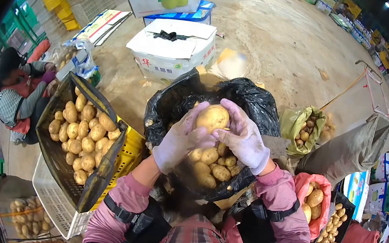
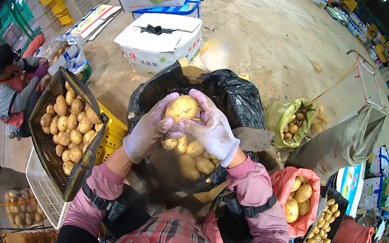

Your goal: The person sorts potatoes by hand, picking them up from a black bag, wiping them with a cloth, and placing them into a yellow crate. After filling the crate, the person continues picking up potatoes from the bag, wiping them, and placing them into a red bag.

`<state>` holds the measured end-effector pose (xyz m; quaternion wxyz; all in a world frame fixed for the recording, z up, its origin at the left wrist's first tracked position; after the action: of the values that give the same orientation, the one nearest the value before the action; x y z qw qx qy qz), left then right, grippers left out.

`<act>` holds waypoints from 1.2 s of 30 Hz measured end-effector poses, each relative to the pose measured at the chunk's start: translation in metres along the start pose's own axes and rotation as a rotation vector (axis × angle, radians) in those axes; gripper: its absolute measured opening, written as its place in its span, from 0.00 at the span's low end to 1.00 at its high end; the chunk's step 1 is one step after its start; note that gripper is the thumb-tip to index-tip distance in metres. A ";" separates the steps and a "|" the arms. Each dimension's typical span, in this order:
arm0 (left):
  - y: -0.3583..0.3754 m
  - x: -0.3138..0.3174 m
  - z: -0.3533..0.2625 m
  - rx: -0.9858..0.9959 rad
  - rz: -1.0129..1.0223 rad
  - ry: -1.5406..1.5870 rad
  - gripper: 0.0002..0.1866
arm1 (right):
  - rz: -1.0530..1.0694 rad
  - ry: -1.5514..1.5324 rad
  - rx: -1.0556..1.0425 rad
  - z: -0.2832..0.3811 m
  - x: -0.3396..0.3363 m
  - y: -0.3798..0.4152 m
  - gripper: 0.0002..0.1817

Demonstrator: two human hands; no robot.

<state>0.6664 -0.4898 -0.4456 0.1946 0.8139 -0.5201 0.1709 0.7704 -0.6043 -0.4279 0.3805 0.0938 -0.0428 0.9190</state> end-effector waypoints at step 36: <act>-0.013 -0.034 0.024 0.276 -0.230 -0.412 0.18 | -0.188 0.408 -0.290 -0.014 0.021 0.019 0.39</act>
<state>0.6663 -0.4706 -0.4842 -0.0098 0.9041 -0.4246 0.0476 0.7409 -0.6012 -0.4375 0.4744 -0.1454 -0.0877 0.8638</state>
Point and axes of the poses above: each hand's wrist, its own y-axis away from the middle knuckle, its own x-axis out of the palm, z = x × y, the point moved 5 cm from there along -y, towards the middle knuckle, and after that the axes turned 14 degrees about -z, right-handed, at the moved point
